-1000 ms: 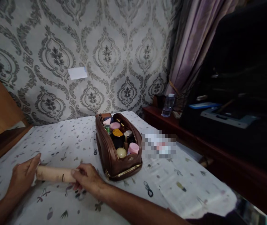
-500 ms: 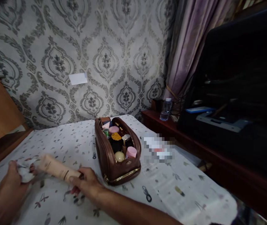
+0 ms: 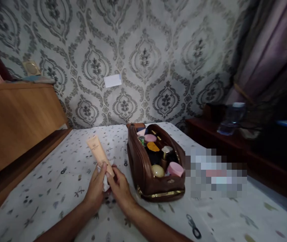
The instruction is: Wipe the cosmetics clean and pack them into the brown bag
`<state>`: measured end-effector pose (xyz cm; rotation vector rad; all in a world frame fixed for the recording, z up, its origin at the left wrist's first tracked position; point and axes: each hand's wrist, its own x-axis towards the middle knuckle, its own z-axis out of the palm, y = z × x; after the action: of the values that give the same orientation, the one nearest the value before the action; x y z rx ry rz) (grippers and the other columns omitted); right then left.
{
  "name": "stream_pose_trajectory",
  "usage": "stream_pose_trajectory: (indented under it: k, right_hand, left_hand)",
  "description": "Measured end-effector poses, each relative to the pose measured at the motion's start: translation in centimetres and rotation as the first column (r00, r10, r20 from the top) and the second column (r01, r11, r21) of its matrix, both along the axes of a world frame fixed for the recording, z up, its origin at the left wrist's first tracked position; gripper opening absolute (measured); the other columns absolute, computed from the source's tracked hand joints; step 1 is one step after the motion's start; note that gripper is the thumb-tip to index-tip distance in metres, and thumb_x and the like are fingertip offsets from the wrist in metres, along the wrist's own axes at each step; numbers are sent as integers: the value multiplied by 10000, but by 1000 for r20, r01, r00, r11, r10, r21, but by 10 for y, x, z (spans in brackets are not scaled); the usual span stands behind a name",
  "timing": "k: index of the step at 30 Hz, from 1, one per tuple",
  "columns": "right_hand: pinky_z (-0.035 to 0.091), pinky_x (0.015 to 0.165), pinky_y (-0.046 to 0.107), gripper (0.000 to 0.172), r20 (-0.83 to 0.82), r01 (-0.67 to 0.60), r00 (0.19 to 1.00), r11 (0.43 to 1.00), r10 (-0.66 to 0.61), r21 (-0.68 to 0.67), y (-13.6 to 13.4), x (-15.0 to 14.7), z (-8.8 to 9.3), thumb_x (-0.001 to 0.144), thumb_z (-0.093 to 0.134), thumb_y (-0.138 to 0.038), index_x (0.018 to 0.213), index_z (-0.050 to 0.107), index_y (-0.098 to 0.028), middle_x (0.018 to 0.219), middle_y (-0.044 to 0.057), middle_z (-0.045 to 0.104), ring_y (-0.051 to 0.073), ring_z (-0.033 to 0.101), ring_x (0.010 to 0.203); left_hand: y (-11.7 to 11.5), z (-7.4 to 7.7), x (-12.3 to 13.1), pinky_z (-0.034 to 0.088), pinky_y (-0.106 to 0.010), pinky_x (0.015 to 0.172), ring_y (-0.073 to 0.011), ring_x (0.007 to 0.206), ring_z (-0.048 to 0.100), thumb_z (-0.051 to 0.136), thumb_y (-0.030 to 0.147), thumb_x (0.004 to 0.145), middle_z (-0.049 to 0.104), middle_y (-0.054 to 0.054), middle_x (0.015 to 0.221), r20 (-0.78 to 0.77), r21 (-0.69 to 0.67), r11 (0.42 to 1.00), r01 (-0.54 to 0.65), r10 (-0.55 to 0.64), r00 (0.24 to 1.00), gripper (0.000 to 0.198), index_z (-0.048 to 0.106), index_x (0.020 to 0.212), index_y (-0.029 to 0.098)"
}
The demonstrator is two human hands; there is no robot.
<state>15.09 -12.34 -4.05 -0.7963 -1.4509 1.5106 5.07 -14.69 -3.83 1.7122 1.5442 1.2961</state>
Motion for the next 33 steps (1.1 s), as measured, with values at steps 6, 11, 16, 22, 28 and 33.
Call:
stream_pose_trajectory:
  k: [6, 11, 16, 22, 28, 33]
  right_hand:
    - [386, 473, 259, 547, 116, -140, 985, 987, 130, 80, -3, 0, 2, 857, 533, -619, 1142, 572, -154, 687, -5, 577, 141, 504, 512]
    - [348, 482, 247, 409, 260, -177, 956, 974, 135, 144, -7, 1, 5, 849, 555, -585, 891, 551, -179, 564, -40, 514, 133, 487, 495]
    - [350, 490, 230, 353, 255, -233, 949, 959, 187, 163, -15, 2, 8, 869, 547, -538, 875, 543, -186, 603, -54, 482, 117, 505, 517]
    - [310, 434, 199, 497, -79, -494, 868, 839, 490, -230, -14, 1, 10, 729, 681, -650, 812, 539, -181, 605, -48, 567, 76, 497, 441]
    - [280, 394, 212, 402, -407, -675, 733, 508, 545, -536, -2, -4, 0, 759, 680, -502, 834, 627, -110, 571, 13, 648, 88, 519, 389]
    - [274, 401, 206, 335, -346, -596, 803, 659, 485, -458, -3, -2, 3, 781, 722, -453, 789, 594, -144, 573, -14, 633, 86, 537, 403]
  left_hand:
    - [0, 24, -3, 535, -340, 532, -250, 730, 708, 271, 782, 886, 667, -85, 821, 522, -281, 930, -238, 356, 775, 589, 463, 925, 227]
    - [5, 47, -21, 541, -267, 602, -176, 664, 670, 626, 624, 832, 654, -34, 752, 832, -284, 917, -280, 381, 403, 471, 560, 948, 172]
    - [4, 69, -48, 535, -220, 595, -121, 578, 634, 615, 327, 908, 664, -12, 706, 917, -291, 895, -337, 362, 170, 163, 629, 928, 166]
    - [-8, 86, -61, 578, -253, 697, -138, 671, 652, 519, 283, 905, 698, -41, 797, 937, -252, 914, -317, 313, 158, 224, 660, 954, 116]
    - [-14, 84, -66, 583, -216, 649, -126, 624, 582, 613, 268, 788, 576, 2, 689, 925, -64, 951, -304, 170, 339, 97, 644, 797, 177]
    - [-14, 86, -65, 611, -229, 657, -159, 739, 685, 568, 158, 750, 714, -21, 830, 831, -110, 879, -464, 337, 442, 161, 702, 836, 175]
